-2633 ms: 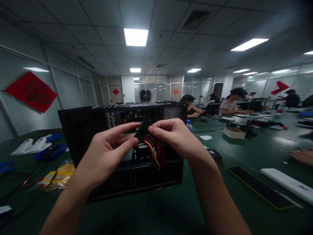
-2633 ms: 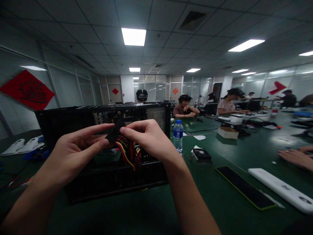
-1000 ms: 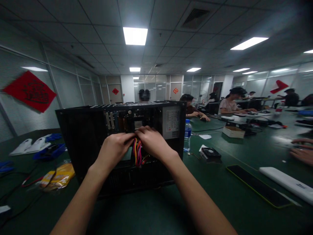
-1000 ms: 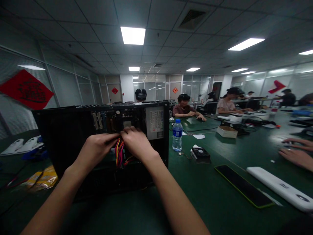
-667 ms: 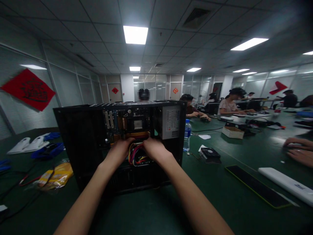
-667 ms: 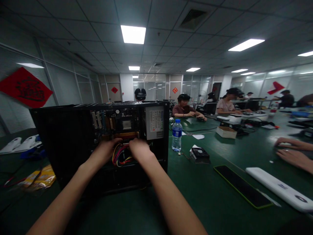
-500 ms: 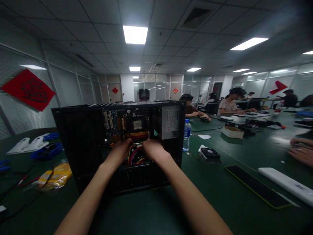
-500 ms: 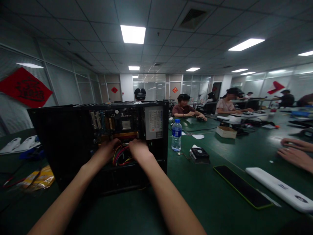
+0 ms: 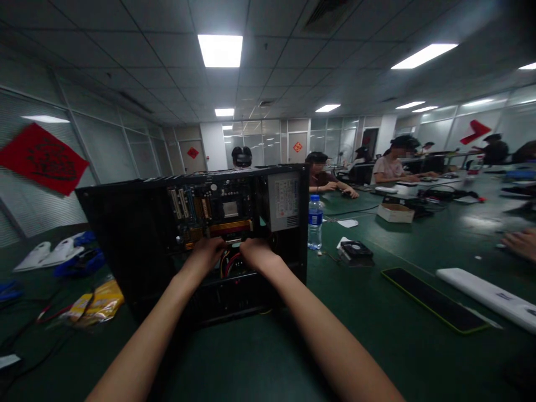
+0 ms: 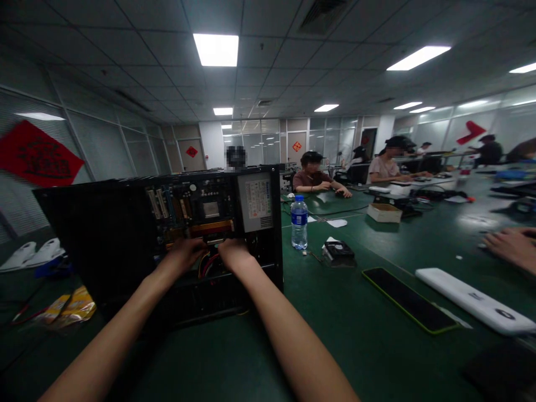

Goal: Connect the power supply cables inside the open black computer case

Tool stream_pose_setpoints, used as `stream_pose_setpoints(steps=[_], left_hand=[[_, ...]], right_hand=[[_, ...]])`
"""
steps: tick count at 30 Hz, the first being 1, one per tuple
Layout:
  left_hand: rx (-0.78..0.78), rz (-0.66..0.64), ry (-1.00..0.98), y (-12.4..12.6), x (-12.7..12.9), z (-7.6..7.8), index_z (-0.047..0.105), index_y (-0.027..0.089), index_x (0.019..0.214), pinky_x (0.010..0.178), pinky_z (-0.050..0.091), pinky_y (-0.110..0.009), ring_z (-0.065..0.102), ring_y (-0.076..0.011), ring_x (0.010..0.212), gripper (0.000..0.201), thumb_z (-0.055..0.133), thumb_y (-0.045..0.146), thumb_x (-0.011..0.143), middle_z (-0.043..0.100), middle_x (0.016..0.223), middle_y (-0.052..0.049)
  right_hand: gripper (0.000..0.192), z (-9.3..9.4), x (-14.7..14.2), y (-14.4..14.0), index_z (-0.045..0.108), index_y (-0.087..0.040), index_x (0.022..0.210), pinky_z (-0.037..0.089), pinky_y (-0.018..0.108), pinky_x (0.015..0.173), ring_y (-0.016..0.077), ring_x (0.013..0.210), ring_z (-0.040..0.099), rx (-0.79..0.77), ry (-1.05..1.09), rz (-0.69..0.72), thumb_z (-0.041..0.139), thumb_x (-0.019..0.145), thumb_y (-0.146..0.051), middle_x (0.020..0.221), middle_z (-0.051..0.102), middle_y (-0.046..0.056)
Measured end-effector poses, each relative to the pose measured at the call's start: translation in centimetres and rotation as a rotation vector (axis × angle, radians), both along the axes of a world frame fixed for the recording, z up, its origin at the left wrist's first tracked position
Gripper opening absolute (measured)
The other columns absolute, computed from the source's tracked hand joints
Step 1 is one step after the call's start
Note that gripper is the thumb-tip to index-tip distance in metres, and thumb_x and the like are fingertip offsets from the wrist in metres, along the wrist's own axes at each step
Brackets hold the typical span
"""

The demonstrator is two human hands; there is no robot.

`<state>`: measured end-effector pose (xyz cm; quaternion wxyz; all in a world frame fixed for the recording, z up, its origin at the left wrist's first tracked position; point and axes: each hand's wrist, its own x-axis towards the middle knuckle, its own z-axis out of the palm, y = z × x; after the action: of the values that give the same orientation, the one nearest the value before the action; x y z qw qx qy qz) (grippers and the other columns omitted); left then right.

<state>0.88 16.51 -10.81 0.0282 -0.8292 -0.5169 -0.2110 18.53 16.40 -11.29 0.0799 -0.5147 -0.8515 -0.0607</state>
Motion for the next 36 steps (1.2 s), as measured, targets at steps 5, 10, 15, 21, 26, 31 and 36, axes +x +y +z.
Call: stream_pose_setpoints(steps=[5, 10, 15, 21, 26, 31, 36], left_hand=[[0.041, 0.099, -0.106, -1.0, 0.5, 0.0, 0.073, 0.018, 0.092, 0.079, 0.045, -0.027, 0.069, -0.0209, 0.088, 0.024, 0.052, 0.028, 0.089, 0.076, 0.094, -0.008], [-0.095, 0.254, -0.071, -1.6, 0.4, -0.3, 0.075, 0.019, 0.080, 0.065, 0.040, -0.027, 0.069, -0.0235, 0.081, 0.042, 0.053, 0.053, 0.084, 0.076, 0.083, -0.009], [-0.245, 0.192, -0.025, -1.4, 0.2, -0.3, 0.074, 0.017, 0.072, 0.057, 0.033, -0.025, 0.065, -0.0197, 0.067, 0.044, 0.047, 0.048, 0.086, 0.072, 0.068, -0.006], [-0.099, 0.167, -0.039, -1.7, 0.0, 0.0, 0.074, 0.016, 0.069, 0.056, 0.030, -0.026, 0.061, -0.0176, 0.063, 0.039, 0.049, 0.042, 0.086, 0.071, 0.067, -0.005], [-0.108, 0.166, -0.044, -2.1, 0.5, 0.6, 0.075, 0.017, 0.072, 0.058, 0.033, -0.025, 0.061, -0.0172, 0.064, 0.038, 0.051, 0.042, 0.086, 0.073, 0.068, -0.005], [-0.116, 0.155, 0.005, -1.9, 0.7, 0.6, 0.076, 0.017, 0.075, 0.058, 0.032, -0.025, 0.061, -0.0172, 0.065, 0.036, 0.049, 0.038, 0.087, 0.074, 0.072, -0.007], [-0.109, 0.172, 0.008, -1.7, 0.6, 0.4, 0.076, 0.015, 0.074, 0.057, 0.030, -0.025, 0.059, -0.0164, 0.062, 0.035, 0.051, 0.035, 0.087, 0.073, 0.070, -0.007]], right_hand=[[0.027, 0.1, 0.1, -0.3, 0.073, -0.008, 0.104, 0.056, 0.039, 0.077, 0.0326, 0.095, 0.070, 0.007, 0.022, 0.012, 0.050, 0.091, -0.014, 0.103, 0.071, 0.023], [0.027, 0.2, 0.1, -0.2, 0.072, -0.010, 0.106, 0.056, 0.037, 0.076, 0.0310, 0.095, 0.070, 0.031, 0.043, -0.005, 0.053, 0.093, -0.023, 0.104, 0.072, 0.021], [0.027, 0.1, 0.1, -0.1, 0.072, -0.010, 0.106, 0.056, 0.036, 0.075, 0.0302, 0.094, 0.071, 0.028, 0.050, -0.004, 0.053, 0.092, -0.024, 0.103, 0.072, 0.020], [0.026, 0.4, 0.2, -0.2, 0.073, -0.010, 0.104, 0.056, 0.035, 0.075, 0.0304, 0.093, 0.071, 0.030, 0.060, 0.003, 0.055, 0.091, -0.024, 0.103, 0.072, 0.021], [0.026, 0.3, 0.1, -0.2, 0.073, -0.010, 0.104, 0.056, 0.035, 0.074, 0.0304, 0.092, 0.071, 0.043, 0.067, -0.008, 0.054, 0.090, -0.023, 0.104, 0.071, 0.021], [0.026, 0.0, 0.0, -0.1, 0.073, -0.009, 0.103, 0.056, 0.036, 0.075, 0.0305, 0.091, 0.071, 0.044, 0.067, -0.007, 0.054, 0.090, -0.021, 0.101, 0.072, 0.020], [0.026, 0.2, 0.0, -0.3, 0.072, -0.009, 0.105, 0.056, 0.035, 0.076, 0.0298, 0.093, 0.070, 0.044, 0.058, -0.007, 0.055, 0.090, -0.022, 0.103, 0.071, 0.021]])
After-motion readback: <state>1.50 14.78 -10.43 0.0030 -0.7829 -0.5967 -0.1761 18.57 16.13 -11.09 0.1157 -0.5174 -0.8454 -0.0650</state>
